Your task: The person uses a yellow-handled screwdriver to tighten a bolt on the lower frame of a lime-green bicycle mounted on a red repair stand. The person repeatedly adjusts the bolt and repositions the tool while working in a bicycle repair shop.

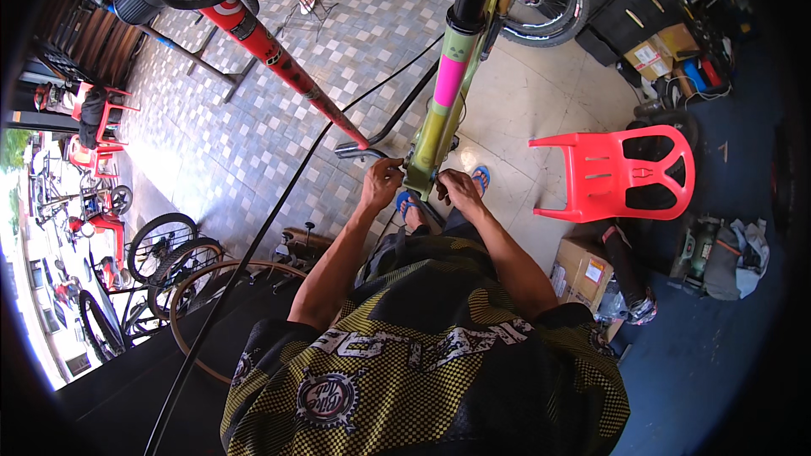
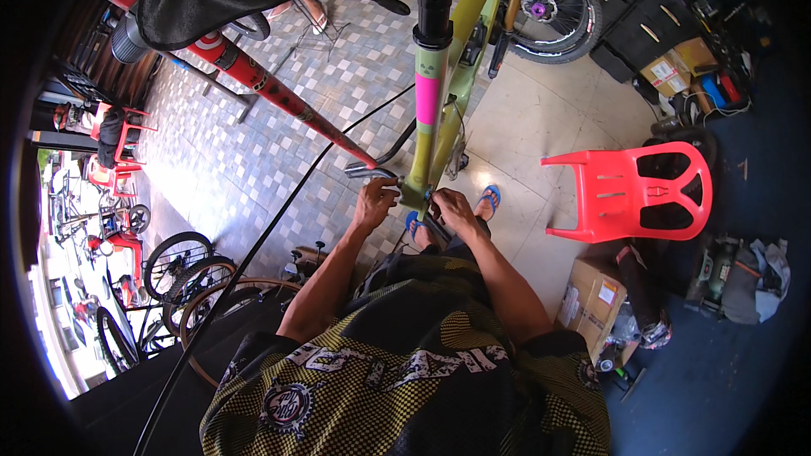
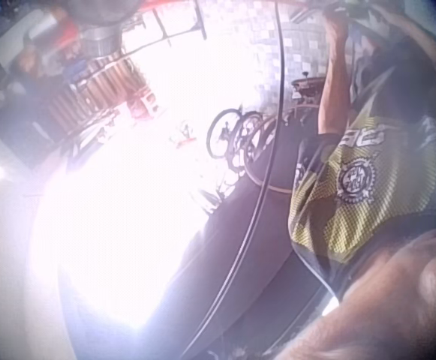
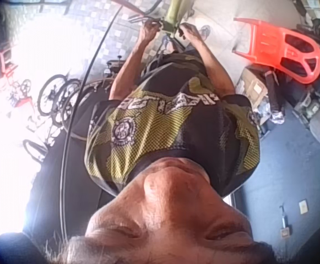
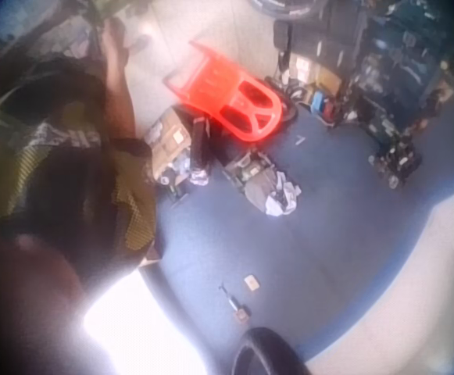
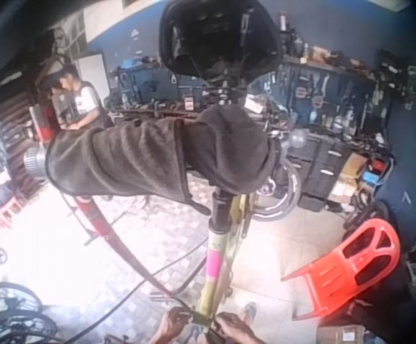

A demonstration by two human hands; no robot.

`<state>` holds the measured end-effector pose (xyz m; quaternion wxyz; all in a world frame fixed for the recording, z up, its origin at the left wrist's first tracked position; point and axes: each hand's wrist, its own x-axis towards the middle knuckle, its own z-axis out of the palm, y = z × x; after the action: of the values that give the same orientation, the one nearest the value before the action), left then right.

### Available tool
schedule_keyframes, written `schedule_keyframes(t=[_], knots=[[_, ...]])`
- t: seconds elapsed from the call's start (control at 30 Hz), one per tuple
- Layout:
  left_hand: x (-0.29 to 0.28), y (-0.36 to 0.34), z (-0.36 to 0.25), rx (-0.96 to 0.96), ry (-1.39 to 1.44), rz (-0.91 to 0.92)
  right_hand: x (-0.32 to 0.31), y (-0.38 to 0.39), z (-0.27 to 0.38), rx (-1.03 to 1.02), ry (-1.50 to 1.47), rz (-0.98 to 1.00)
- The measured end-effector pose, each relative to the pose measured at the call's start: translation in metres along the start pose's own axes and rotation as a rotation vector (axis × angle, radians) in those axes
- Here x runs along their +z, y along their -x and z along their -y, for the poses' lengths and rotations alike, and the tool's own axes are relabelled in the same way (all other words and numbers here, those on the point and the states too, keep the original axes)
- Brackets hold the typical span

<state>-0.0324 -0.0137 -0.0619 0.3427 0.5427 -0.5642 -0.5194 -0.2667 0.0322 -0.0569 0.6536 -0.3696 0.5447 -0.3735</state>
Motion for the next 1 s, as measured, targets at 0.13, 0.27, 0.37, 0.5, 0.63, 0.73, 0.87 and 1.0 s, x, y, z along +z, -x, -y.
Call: schedule_keyframes(t=[0.13, 0.27, 0.37, 0.5, 0.63, 0.73, 0.87, 1.0], knots=[[0.0, 0.002, -0.002, -0.007, -0.001, 0.008, 0.002, -0.006, -0.008, 0.233, -0.267, 0.013], [-0.002, 0.005, 0.002, -0.019, 0.009, -0.001, 0.008, 0.004, 0.009, 0.216, -0.123, -0.047], [-0.002, 0.006, 0.002, -0.015, -0.008, -0.012, 0.01, 0.002, 0.002, -0.005, 0.087, -0.082], [-0.001, 0.004, -0.01, -0.085, -0.02, 0.032, 0.002, -0.012, -0.026, -0.006, 0.037, -0.058], [-0.003, 0.007, -0.001, -0.028, -0.053, 0.001, 0.014, -0.003, -0.005, 0.219, -0.261, -0.047], [-0.003, 0.006, 0.0, -0.007, -0.072, 0.003, 0.013, 0.005, 0.008, 0.196, -0.053, -0.093], [0.001, 0.005, -0.008, -0.04, -0.004, 0.012, 0.009, -0.001, -0.002, 0.045, 0.005, -0.099], [-0.001, 0.006, -0.01, -0.058, -0.011, 0.017, 0.014, -0.004, -0.004, 0.153, -0.15, -0.08]])
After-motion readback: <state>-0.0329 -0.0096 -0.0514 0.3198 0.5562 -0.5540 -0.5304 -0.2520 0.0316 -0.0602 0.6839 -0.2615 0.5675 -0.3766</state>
